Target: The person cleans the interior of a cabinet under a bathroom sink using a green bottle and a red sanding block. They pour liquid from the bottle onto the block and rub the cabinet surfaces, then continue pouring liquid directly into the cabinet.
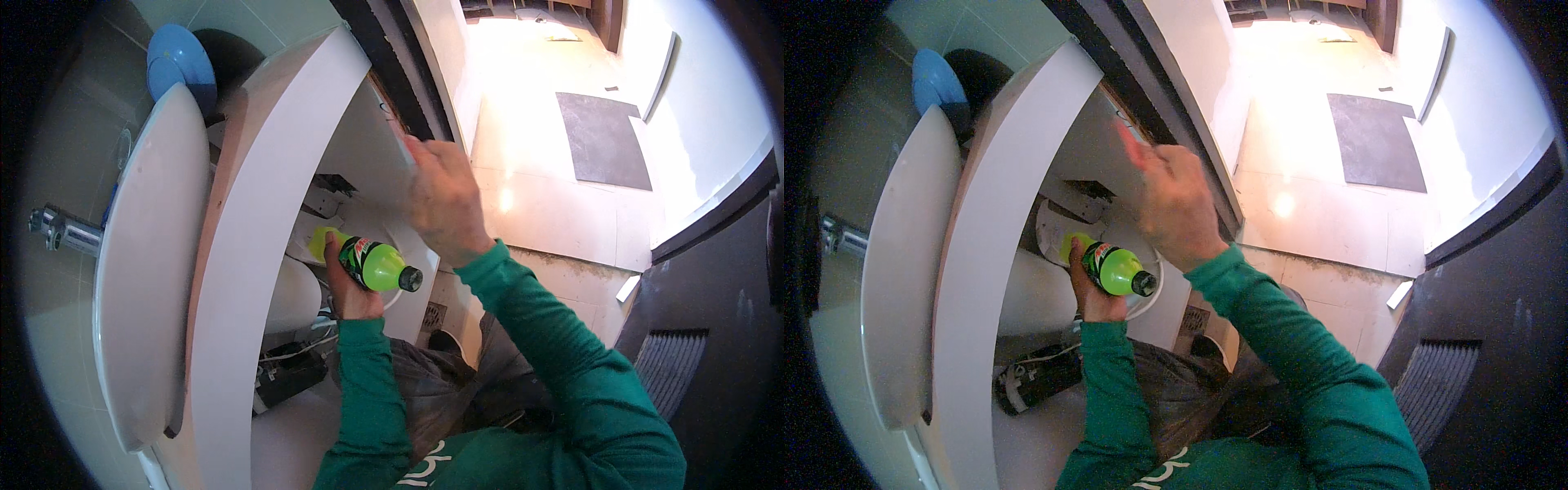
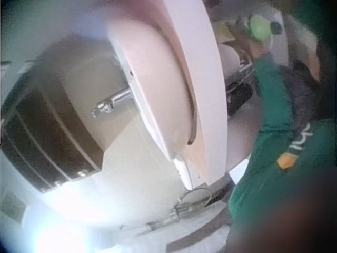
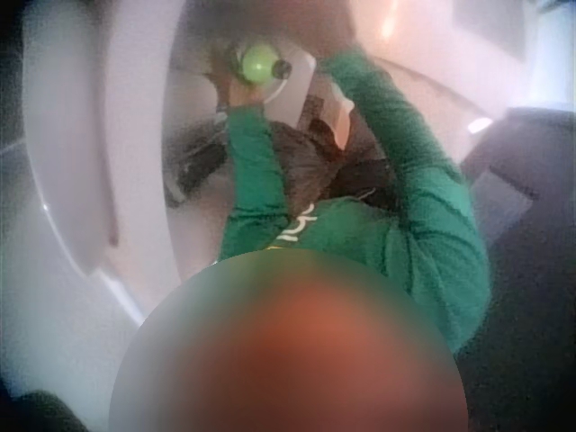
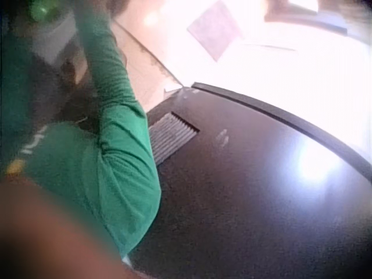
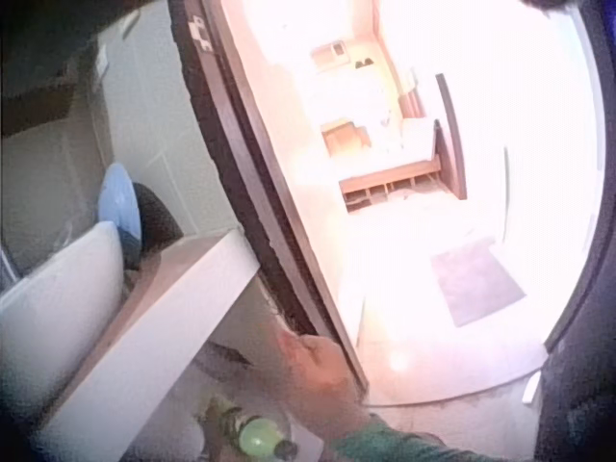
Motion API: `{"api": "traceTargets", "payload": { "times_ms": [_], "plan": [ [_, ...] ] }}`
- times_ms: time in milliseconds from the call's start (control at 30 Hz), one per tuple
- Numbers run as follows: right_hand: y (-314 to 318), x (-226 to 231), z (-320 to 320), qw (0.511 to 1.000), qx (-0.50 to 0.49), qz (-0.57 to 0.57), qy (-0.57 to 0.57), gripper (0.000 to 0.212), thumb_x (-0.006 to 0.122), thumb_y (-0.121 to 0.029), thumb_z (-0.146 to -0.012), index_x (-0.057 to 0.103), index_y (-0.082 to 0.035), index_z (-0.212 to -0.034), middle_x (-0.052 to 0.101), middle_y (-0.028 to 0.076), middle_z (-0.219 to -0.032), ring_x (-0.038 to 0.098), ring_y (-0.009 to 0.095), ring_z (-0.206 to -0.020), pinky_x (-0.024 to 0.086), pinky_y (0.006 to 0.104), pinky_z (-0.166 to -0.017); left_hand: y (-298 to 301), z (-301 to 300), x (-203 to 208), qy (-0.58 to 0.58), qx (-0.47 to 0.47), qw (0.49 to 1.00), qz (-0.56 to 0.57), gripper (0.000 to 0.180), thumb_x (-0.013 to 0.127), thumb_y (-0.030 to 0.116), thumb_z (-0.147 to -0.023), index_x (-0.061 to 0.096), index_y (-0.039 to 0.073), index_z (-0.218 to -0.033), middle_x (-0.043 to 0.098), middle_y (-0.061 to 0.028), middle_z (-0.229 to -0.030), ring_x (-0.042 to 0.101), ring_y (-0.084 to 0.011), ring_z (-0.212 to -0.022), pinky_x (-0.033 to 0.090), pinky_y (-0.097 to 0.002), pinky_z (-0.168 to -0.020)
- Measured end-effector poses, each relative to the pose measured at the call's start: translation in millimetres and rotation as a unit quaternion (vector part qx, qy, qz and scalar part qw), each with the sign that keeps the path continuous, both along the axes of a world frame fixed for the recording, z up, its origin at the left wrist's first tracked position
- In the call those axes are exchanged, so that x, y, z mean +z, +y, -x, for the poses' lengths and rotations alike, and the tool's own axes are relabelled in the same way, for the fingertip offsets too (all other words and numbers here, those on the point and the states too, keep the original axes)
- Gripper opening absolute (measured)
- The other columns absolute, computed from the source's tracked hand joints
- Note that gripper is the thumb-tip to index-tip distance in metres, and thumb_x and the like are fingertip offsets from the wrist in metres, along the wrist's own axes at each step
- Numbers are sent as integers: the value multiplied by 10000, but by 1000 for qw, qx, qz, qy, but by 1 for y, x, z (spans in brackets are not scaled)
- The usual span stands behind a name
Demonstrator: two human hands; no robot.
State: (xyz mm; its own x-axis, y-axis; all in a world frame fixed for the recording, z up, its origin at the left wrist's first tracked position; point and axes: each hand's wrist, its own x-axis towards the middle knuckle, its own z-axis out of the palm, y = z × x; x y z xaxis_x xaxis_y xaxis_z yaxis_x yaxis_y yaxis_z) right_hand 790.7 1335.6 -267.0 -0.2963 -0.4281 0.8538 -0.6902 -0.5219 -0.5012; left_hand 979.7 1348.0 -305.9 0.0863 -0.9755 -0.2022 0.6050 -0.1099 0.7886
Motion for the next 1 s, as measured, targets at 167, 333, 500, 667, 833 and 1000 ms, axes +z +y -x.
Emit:
{"api": "traceTargets", "payload": {
  "times_ms": [167,333,500,667,833,1000],
  "plan": [
    [-3,-5,20,988,34,-96,-114,178,549,-22,-862,621,44,-1010,594,213,-891,612,376,-794,496,437,-727,1,4,4,-17,6,1000,4,493,705,478,-895,527,137,-1204,646,-26,-938,686,-162,-824,614,-352,-743],
    [-25,1,22,989,1,-113,-92,142,538,-61,-893,611,43,-954,585,211,-829,608,374,-757,485,449,-698,1,9,6,-3,17,1000,-9,405,704,462,-895,556,150,-1107,667,-27,-879,695,-187,-794,607,-375,-718],
    [-36,44,30,996,15,-62,-58,144,541,-66,-908,604,59,-941,584,222,-857,611,382,-772,488,447,-716,4,5,7,-6,3,1000,-2,562,714,496,-883,497,132,-1251,635,-29,-968,678,-163,-845,605,-356,-752],
    [-30,55,37,992,39,-112,-32,142,550,-66,-913,599,67,-930,591,215,-878,619,355,-776,494,437,-722,4,4,6,-10,-3,1000,10,561,718,488,-883,498,127,-1251,631,-29,-977,673,-163,-868,597,-370,-776],
    [-24,54,42,993,61,-101,-11,137,550,-64,-918,604,60,-942,600,201,-888,623,346,-779,499,427,-728,4,13,15,7,8,1000,13,316,679,427,-925,579,162,-1064,672,-18,-861,694,-191,-780,597,-382,-709],
    [-21,47,50,991,60,-108,-56,120,556,-47,-862,594,50,-921,591,220,-894,600,390,-820,492,472,-770,6,9,11,-10,-16,999,29,514,723,486,-882,518,142,-1204,637,-23,-933,681,-158,-819,599,-353,-766]
  ]
}}
